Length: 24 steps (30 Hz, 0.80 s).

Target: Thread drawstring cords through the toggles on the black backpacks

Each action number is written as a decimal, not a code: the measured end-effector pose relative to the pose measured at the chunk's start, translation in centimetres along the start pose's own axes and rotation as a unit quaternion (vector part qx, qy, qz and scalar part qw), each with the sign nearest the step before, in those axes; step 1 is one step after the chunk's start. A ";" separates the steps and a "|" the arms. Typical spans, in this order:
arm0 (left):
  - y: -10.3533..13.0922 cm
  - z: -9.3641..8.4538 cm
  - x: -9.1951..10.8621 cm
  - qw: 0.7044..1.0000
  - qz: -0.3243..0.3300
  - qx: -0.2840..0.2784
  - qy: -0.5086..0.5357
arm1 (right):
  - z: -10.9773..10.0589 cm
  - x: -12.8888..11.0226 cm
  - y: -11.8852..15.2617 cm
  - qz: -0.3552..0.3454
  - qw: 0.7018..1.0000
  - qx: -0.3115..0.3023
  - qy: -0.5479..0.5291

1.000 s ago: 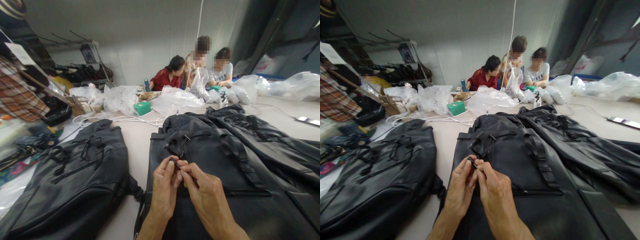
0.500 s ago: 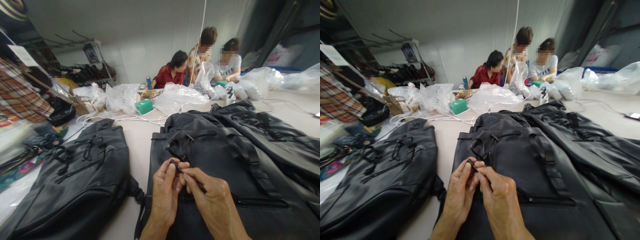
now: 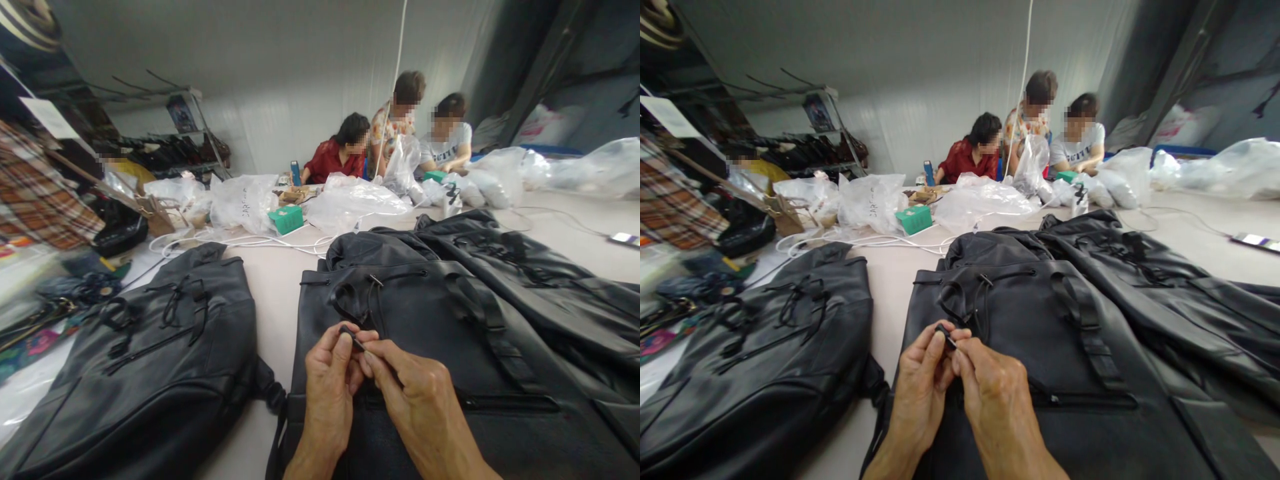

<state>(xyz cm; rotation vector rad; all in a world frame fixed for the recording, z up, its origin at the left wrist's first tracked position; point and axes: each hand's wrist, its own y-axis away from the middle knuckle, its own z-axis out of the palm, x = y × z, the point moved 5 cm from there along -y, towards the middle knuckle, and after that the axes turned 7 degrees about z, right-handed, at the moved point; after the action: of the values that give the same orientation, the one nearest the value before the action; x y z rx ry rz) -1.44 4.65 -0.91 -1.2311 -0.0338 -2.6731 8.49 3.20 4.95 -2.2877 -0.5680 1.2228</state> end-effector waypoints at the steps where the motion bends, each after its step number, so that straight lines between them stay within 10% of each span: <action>1: 0.0 0.0 0.0 1.000 0.003 -0.001 -0.008 | 0.0 0.0 0.0 -0.006 1.000 0.002 0.009; 24: -0.3 -0.2 0.6 0.997 0.073 -0.016 -0.038 | 0.7 -0.1 0.0 0.020 0.992 -0.083 0.094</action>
<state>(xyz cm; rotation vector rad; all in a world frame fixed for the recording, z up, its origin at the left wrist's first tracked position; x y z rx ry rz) -2.07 4.84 -0.59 -1.2908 0.0837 -2.5113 7.83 3.36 4.64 -2.5309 -0.5752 0.9948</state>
